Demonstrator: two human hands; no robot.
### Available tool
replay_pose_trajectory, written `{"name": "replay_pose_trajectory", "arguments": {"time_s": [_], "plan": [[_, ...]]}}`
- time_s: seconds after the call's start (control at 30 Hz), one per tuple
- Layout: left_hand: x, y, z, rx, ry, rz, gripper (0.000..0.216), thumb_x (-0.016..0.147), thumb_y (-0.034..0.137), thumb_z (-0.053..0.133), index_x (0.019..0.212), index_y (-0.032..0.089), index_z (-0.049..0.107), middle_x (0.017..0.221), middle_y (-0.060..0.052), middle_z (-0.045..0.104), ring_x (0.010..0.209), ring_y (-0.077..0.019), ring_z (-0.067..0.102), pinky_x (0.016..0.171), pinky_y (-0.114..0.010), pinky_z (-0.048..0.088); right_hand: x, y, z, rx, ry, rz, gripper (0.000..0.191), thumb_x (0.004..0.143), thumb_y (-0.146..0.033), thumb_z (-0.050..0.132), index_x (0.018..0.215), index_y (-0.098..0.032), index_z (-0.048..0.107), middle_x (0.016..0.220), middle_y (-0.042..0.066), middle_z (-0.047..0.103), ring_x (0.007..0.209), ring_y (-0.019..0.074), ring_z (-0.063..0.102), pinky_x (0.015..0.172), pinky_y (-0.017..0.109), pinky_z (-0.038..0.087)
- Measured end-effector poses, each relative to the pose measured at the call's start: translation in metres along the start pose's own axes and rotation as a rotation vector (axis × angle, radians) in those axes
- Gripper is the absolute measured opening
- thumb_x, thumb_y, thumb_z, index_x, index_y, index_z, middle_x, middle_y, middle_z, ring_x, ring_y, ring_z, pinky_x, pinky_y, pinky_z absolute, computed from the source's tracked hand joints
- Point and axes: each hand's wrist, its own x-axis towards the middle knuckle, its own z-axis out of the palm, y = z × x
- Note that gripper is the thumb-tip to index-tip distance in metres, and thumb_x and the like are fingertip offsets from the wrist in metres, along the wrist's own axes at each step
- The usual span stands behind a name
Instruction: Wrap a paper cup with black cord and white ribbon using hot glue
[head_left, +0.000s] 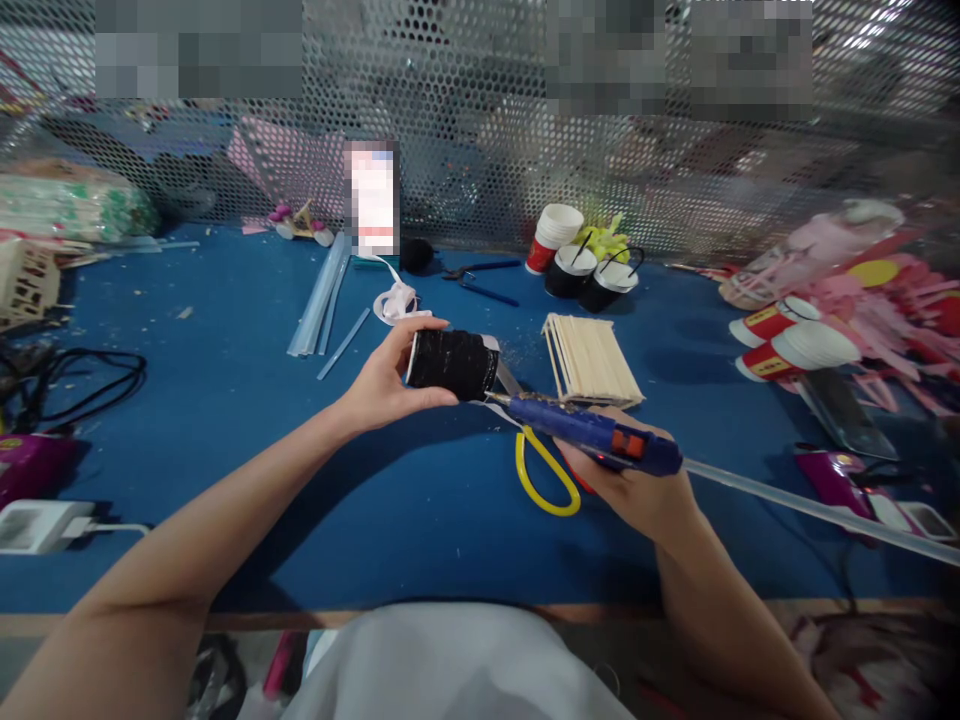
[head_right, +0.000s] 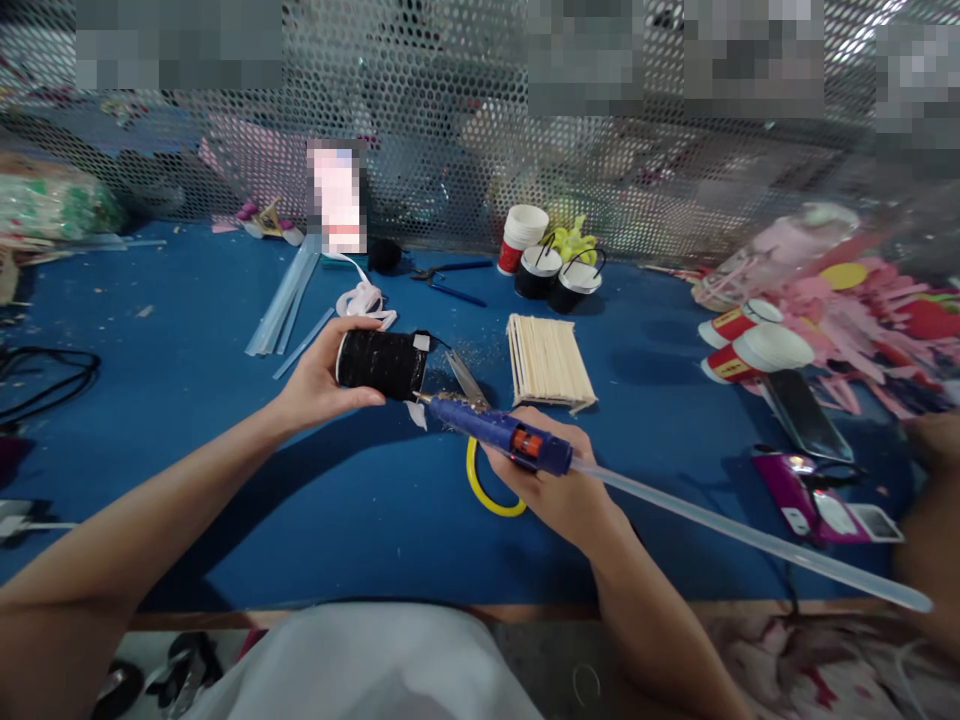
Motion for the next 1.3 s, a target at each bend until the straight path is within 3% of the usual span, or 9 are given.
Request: {"name": "replay_pose_trajectory", "arguments": {"time_s": [0.3, 0.73, 0.93, 1.3], "plan": [[0.0, 0.0, -0.001, 0.047, 0.017, 0.052, 0.07, 0.059, 0.039, 0.08, 0.118, 0.023, 0.047, 0.112, -0.008, 0.053, 0.099, -0.0208, 0.056, 0.083, -0.031, 0.047, -0.002, 0.002, 0.0, -0.015, -0.036, -0.036, 0.009, 0.076, -0.021, 0.063, 0.081, -0.021, 0.055, 0.072, 0.0, 0.065, 0.062, 0.0155, 0.064, 0.058, 0.026, 0.053], [0.0, 0.003, -0.002, 0.089, -0.038, 0.091, 0.071, 0.059, 0.037, 0.081, 0.12, 0.022, 0.046, 0.117, -0.012, 0.053, 0.108, -0.0254, 0.054, 0.092, -0.039, 0.046, 0.002, -0.003, -0.004, 0.006, 0.071, -0.005, 0.004, 0.078, -0.024, 0.06, 0.079, -0.023, 0.057, 0.074, 0.001, 0.067, 0.07, 0.0188, 0.066, 0.058, 0.028, 0.055], [0.0, 0.004, -0.001, 0.112, -0.077, 0.151, 0.072, 0.059, 0.034, 0.081, 0.121, 0.022, 0.046, 0.118, -0.011, 0.053, 0.11, -0.0257, 0.054, 0.095, -0.04, 0.044, 0.002, -0.001, -0.003, -0.081, 0.139, -0.063, 0.008, 0.077, -0.022, 0.062, 0.085, -0.022, 0.061, 0.077, 0.001, 0.07, 0.07, 0.0195, 0.068, 0.062, 0.029, 0.056], [0.001, 0.011, 0.0, 0.189, -0.127, 0.204, 0.07, 0.06, 0.037, 0.08, 0.12, 0.021, 0.048, 0.115, -0.012, 0.054, 0.107, -0.0254, 0.054, 0.092, -0.038, 0.045, 0.007, -0.004, -0.002, -0.076, 0.196, -0.068, 0.005, 0.078, -0.022, 0.06, 0.081, -0.024, 0.063, 0.079, 0.001, 0.071, 0.07, 0.0202, 0.068, 0.066, 0.031, 0.058]]}}
